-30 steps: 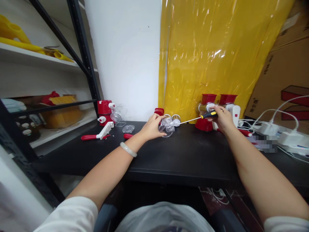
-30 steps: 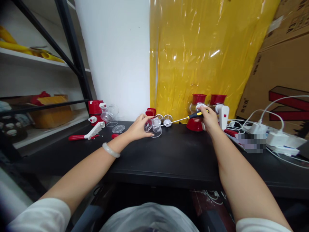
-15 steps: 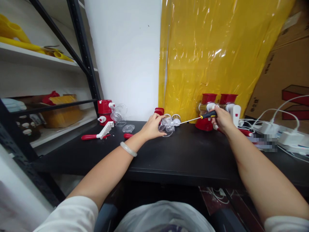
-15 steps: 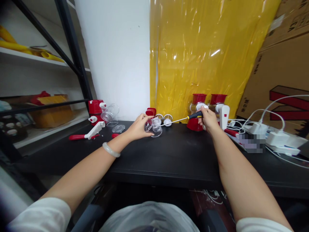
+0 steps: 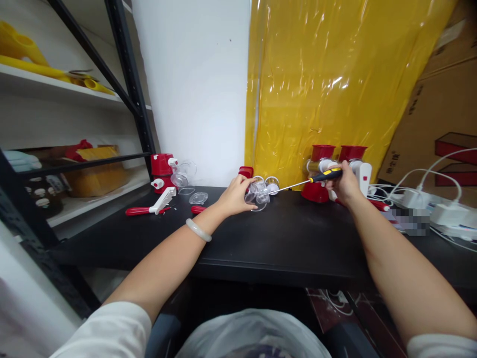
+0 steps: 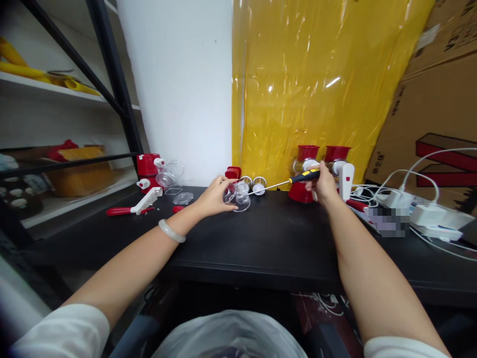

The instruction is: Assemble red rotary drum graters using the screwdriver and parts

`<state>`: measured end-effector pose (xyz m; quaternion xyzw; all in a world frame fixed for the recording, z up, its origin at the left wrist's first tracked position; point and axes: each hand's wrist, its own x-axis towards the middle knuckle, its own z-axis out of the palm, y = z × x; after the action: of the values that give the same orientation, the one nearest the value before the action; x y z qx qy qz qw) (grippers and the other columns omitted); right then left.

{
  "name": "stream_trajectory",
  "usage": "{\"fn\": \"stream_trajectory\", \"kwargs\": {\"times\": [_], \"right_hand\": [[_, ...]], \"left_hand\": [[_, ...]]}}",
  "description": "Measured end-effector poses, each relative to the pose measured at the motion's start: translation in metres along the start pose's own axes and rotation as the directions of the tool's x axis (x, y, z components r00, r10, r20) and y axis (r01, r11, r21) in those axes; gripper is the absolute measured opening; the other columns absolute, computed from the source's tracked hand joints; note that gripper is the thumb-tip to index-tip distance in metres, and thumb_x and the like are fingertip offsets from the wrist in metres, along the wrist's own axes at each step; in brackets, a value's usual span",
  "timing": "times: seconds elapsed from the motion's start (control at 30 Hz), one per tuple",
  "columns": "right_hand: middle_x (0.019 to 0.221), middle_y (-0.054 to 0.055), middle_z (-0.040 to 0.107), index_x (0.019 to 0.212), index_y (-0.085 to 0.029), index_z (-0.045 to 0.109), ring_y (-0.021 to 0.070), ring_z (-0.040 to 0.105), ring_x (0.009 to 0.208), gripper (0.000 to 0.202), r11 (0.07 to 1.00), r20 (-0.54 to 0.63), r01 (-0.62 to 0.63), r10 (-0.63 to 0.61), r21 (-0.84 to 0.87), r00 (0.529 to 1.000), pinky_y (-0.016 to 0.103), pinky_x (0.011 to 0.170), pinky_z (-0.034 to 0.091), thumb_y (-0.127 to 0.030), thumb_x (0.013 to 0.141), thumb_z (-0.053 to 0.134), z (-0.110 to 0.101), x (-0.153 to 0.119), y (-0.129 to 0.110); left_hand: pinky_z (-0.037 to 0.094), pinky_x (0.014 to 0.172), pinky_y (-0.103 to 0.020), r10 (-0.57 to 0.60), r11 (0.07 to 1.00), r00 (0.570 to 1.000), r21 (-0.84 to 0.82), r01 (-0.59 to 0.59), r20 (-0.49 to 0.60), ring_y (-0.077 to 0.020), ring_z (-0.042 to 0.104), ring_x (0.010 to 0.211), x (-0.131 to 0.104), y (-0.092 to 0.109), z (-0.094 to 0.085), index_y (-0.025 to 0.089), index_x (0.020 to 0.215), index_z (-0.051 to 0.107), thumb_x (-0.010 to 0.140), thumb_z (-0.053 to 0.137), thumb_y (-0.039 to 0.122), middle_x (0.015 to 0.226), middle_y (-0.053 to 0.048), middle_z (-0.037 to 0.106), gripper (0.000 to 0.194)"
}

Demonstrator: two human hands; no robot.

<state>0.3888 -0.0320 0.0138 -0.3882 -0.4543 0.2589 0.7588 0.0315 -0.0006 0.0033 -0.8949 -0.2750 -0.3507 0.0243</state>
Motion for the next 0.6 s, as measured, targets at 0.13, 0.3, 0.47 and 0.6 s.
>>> {"fn": "stream_trajectory", "kwargs": {"times": [0.13,0.3,0.47,0.6], "right_hand": [[0.068,-0.001,0.066,0.086,-0.025,0.057,0.0176,0.066,0.059,0.012,0.99,0.077,-0.118,0.112,0.082,0.991,0.028,0.049,0.052,-0.031,0.077,0.052,0.0028,-0.0041,-0.0046],[0.058,-0.004,0.06,0.085,-0.026,0.056,0.0128,0.055,0.042,0.02,1.0,0.048,-0.019,0.018,0.015,0.999,0.025,0.04,0.045,-0.035,0.072,0.068,0.0043,-0.0058,-0.003],[0.047,-0.003,0.052,0.075,-0.024,0.056,0.0135,0.051,0.039,0.026,1.0,0.003,-0.031,0.031,-0.003,1.0,0.026,0.038,0.044,-0.049,0.083,0.053,0.0018,-0.0036,-0.0055],[0.068,0.001,0.067,0.084,-0.024,0.059,0.0202,0.067,0.062,0.015,0.994,0.072,-0.091,0.087,0.055,0.994,0.032,0.049,0.054,-0.037,0.079,0.052,0.0041,-0.0053,-0.0093]], "left_hand": [[0.042,0.099,-0.041,-0.001,1.0,1.0,0.005,0.001,0.003,-0.0259,0.047,0.11,0.0,-0.0011,0.0004,0.024,0.131,0.046,0.057,0.082,0.039,0.111,-0.006,0.044,0.084],[0.043,0.097,-0.042,-0.01,1.0,1.0,-0.007,0.01,0.004,-0.0254,0.047,0.107,-0.0004,-0.0017,0.0007,0.025,0.132,0.046,0.058,0.082,0.038,0.111,-0.006,0.044,0.083],[0.043,0.097,-0.041,-0.009,1.0,1.0,-0.008,0.009,-0.003,-0.0253,0.048,0.107,-0.0017,-0.0004,0.0008,0.025,0.132,0.045,0.058,0.082,0.038,0.111,-0.005,0.044,0.083],[0.044,0.096,-0.041,-0.008,1.0,1.0,-0.012,0.008,-0.017,-0.0243,0.049,0.106,-0.0027,-0.0001,0.0011,0.023,0.133,0.043,0.058,0.082,0.037,0.114,-0.006,0.043,0.085]]}}
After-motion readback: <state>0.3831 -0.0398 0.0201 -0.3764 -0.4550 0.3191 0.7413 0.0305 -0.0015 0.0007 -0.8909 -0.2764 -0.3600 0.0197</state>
